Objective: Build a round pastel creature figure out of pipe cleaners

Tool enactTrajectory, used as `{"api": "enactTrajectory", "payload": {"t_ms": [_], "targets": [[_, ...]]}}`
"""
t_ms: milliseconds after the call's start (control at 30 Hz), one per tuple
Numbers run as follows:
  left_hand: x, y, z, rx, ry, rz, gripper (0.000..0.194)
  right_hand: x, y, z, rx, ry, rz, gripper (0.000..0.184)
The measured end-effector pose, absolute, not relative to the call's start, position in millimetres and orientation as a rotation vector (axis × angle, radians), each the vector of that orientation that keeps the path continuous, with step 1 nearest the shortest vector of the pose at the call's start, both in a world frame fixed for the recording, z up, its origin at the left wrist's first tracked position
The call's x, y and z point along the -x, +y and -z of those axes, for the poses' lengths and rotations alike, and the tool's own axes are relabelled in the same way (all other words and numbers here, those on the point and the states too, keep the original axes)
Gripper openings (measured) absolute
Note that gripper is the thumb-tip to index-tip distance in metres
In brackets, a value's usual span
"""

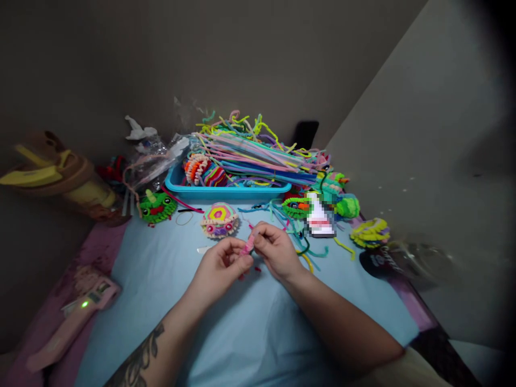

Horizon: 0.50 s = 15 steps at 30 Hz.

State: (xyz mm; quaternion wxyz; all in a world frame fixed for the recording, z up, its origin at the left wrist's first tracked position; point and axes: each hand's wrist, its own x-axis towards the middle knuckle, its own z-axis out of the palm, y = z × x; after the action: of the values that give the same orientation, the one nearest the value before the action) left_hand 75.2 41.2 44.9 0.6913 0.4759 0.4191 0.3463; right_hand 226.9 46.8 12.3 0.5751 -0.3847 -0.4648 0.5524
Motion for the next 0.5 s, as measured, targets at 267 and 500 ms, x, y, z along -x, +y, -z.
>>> {"api": "enactTrajectory", "payload": {"t_ms": [267, 500], "targets": [[-71.2, 44.1, -40.8, -1.185, 1.073, -0.786, 0.025, -226.8, 50.0, -12.1, 0.973, -0.974, -1.266, 0.025], [-66.3, 43.5, -40.8, -1.469, 1.215, -0.853, 0.019, -241.2, 48.2, -24.1, 1.047, -1.424, -0.807, 0.035]]}}
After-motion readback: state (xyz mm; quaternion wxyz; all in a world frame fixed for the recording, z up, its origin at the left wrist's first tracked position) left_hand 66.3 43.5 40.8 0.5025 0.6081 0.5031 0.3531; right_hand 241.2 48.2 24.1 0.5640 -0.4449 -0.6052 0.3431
